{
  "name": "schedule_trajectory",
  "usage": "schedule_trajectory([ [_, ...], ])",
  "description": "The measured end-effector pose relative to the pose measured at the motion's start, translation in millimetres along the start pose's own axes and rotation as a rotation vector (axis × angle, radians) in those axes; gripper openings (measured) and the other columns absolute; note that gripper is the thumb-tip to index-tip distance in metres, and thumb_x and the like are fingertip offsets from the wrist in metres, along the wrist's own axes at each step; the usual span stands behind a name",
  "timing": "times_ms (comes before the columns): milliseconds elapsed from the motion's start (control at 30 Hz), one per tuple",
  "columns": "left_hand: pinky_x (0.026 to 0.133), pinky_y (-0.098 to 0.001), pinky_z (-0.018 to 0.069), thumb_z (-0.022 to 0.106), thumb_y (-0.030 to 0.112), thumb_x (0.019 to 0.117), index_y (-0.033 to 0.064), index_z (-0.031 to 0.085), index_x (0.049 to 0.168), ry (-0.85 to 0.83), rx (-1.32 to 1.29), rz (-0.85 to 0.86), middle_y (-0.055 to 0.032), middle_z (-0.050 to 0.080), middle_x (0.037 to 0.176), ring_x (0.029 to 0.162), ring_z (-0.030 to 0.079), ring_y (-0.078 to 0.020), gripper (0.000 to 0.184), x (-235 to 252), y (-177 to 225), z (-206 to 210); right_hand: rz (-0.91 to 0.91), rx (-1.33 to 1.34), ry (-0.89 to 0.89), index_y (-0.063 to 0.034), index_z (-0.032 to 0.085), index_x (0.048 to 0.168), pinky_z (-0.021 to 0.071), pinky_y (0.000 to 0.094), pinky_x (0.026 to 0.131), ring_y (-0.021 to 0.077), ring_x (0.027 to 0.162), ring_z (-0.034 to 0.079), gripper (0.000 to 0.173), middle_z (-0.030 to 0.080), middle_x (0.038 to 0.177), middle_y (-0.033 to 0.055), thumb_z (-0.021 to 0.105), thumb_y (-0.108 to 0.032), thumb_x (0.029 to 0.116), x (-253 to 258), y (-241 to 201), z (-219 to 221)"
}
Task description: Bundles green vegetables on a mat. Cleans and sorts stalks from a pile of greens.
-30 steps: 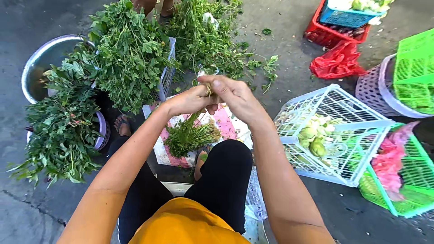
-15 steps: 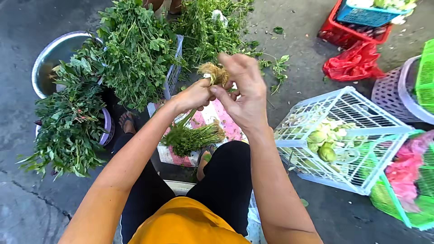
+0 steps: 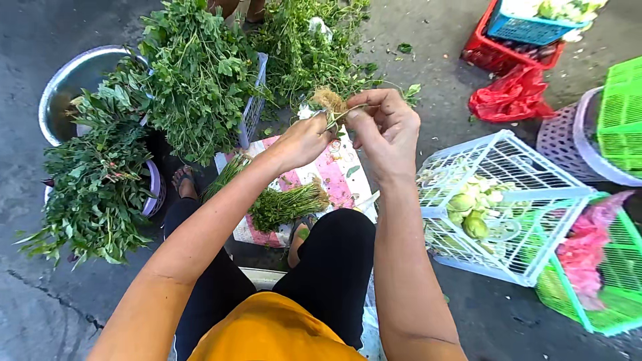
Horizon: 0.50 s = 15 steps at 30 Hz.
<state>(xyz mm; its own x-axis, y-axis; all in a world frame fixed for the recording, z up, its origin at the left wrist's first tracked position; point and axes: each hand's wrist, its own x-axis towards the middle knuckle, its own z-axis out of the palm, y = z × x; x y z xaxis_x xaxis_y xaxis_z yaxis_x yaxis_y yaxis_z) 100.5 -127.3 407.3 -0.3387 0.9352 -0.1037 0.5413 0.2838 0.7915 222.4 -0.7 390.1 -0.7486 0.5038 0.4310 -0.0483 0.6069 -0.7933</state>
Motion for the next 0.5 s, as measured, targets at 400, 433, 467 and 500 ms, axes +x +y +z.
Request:
schedule_trajectory([
  [400,0.062,-0.0321,0.0516,0.044,0.017,0.1099,0.0012,0.053,0.124,-0.056,-0.163,-0.123,-0.0092,0.057,0.087,0.065,0.056,-0.0148,0.023,1.0,-12.4,-6.3,-0.205,-0.087,-0.148,-0.0070,0.064,0.135,0.0494,0.0200,0.067,0.0120,0.097,0.059,0.050,0.055,0.130,0.0145,0.077,-0.023,0.0895,-1.1,-6.6,2.8],
  [433,0.060,-0.0290,0.0513,0.045,0.016,0.1098,0.0018,0.053,0.124,-0.091,-0.237,-0.123,-0.0076,0.056,0.086,0.062,0.055,-0.0123,0.021,0.3,-12.8,-6.7,-0.258,-0.142,-0.136,-0.0080,0.068,0.131,0.0511,0.0205,0.068,0.0132,0.096,0.061,0.043,0.058,0.128,0.0156,0.077,-0.024,0.0921,0.4,-5.9,4.4],
  [467,0.057,-0.0254,0.0507,0.046,0.014,0.1094,0.0031,0.052,0.119,-0.127,-0.314,-0.121,-0.0050,0.055,0.084,0.060,0.053,-0.0096,0.016,-1.0,-13.1,-6.8,-0.323,-0.190,-0.119,-0.0089,0.073,0.125,0.0527,0.0230,0.070,0.0156,0.096,0.063,0.035,0.062,0.123,0.0165,0.076,-0.025,0.0941,2.0,-4.1,5.7],
  [500,0.054,-0.0226,0.0488,0.044,0.010,0.1087,0.0047,0.052,0.108,-0.161,-0.396,-0.114,-0.0019,0.051,0.078,0.056,0.050,-0.0076,0.009,-2.7,-11.8,-7.0,-0.386,-0.221,-0.102,-0.0093,0.077,0.117,0.0531,0.0279,0.076,0.0192,0.097,0.064,0.025,0.065,0.118,0.0172,0.074,-0.023,0.0959,4.0,-2.1,6.6],
])
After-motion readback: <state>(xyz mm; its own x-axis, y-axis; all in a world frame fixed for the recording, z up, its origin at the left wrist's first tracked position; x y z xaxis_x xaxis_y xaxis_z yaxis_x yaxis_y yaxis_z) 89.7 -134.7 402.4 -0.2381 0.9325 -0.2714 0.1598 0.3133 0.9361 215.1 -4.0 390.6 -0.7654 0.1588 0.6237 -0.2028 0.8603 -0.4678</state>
